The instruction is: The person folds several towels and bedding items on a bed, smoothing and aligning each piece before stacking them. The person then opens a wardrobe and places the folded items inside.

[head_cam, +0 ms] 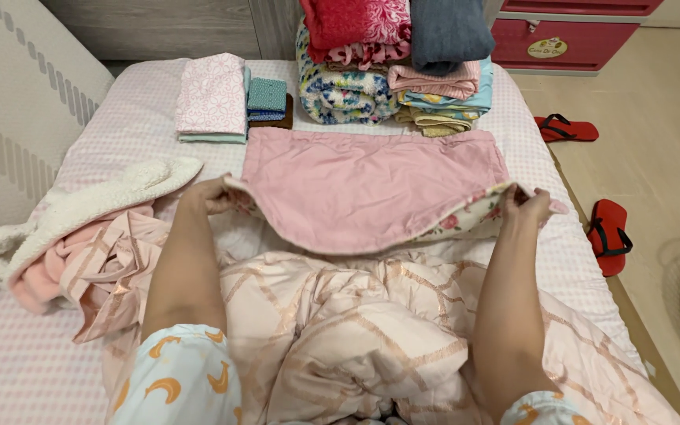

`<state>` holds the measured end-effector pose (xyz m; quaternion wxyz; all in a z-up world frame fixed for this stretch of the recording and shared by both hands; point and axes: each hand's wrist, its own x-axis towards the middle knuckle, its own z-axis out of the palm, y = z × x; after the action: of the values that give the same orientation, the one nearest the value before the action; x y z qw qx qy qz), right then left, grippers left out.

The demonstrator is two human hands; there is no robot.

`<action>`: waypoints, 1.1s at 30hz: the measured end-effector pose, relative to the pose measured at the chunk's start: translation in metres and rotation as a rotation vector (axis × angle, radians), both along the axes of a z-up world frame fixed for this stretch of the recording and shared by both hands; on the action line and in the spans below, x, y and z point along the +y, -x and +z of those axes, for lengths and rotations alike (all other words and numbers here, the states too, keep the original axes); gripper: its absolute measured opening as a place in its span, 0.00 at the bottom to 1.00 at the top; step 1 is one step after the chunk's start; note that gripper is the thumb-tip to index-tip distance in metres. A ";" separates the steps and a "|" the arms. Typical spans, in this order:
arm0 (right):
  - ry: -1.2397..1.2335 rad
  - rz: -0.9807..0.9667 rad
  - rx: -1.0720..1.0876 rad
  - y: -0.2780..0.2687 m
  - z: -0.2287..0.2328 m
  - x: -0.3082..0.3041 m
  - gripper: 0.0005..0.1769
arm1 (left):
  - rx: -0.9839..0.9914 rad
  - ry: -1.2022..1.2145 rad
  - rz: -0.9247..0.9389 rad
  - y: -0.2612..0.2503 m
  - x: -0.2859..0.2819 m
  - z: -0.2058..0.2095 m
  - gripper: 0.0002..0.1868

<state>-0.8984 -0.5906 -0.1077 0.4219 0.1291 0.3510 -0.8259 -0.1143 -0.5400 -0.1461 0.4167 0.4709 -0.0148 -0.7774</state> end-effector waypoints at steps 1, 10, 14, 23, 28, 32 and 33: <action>0.021 0.006 -0.001 0.000 0.003 -0.009 0.14 | 0.099 0.001 0.126 0.001 -0.010 0.000 0.11; 0.219 0.279 0.141 0.032 0.019 -0.093 0.19 | 0.225 0.187 0.674 0.020 -0.083 -0.008 0.15; 0.173 0.420 0.199 0.040 0.008 -0.137 0.23 | 0.186 0.332 0.694 0.027 -0.116 -0.021 0.20; 0.110 0.499 0.164 0.040 -0.039 -0.219 0.29 | -0.069 0.477 0.785 0.045 -0.163 -0.071 0.28; -0.044 0.638 0.332 0.035 -0.079 -0.233 0.32 | -0.250 0.493 0.720 0.055 -0.160 -0.106 0.28; -0.088 0.665 0.423 0.026 -0.111 -0.232 0.30 | -0.303 0.566 0.706 0.062 -0.156 -0.122 0.27; -0.092 0.675 0.463 0.023 -0.119 -0.229 0.30 | -0.311 0.606 0.709 0.064 -0.154 -0.124 0.28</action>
<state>-0.9213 -0.8198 -0.2267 0.5728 -0.1635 0.4958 -0.6319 -0.1788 -0.6936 -0.2696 0.7668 0.4149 -0.1411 -0.4689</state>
